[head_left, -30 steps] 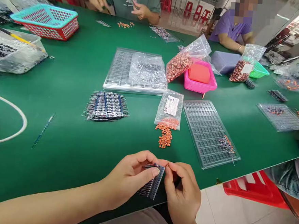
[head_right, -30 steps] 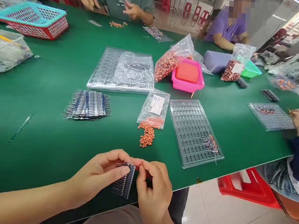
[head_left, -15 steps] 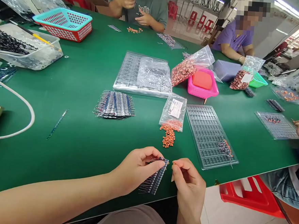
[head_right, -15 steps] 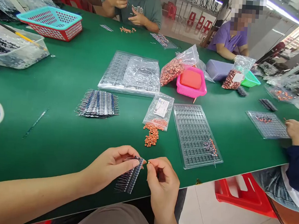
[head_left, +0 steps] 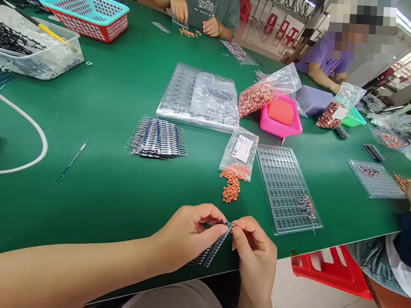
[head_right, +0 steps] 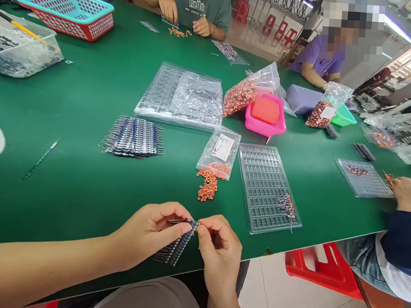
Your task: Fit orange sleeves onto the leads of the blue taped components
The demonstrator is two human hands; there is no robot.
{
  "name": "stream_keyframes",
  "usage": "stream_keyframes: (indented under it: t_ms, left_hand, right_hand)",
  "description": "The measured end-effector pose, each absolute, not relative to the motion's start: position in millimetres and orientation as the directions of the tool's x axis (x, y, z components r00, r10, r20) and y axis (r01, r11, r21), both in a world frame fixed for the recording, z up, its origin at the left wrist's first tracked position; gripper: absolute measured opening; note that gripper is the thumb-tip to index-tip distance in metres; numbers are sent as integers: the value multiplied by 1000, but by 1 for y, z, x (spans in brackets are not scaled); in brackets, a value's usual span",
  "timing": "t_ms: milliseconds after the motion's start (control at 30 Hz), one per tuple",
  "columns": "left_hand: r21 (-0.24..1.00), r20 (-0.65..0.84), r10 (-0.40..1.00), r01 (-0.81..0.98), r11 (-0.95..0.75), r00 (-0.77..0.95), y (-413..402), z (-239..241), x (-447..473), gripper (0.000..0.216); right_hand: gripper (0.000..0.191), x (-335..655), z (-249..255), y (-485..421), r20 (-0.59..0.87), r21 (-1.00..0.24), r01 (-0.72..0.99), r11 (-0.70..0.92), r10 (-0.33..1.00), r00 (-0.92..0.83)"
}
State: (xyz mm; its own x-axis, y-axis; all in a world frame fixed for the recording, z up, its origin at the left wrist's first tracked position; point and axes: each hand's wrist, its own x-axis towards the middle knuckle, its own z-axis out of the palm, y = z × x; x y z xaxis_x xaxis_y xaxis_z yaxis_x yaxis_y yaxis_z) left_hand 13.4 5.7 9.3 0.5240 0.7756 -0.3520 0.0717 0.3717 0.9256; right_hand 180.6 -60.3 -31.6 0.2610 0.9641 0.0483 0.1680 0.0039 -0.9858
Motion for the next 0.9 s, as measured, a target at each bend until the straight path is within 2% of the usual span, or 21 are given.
stream_keyframes:
  t_ms: [633, 900]
  left_hand:
    - [951, -309, 777, 156, 267, 548, 6, 14, 12, 13]
    - [954, -289, 757, 111, 278, 586, 8, 15, 11, 16]
  right_hand:
    - [5, 185, -33, -60, 53, -997, 62, 41, 975, 217]
    - [5, 187, -32, -60, 38, -999, 27, 33, 980, 193]
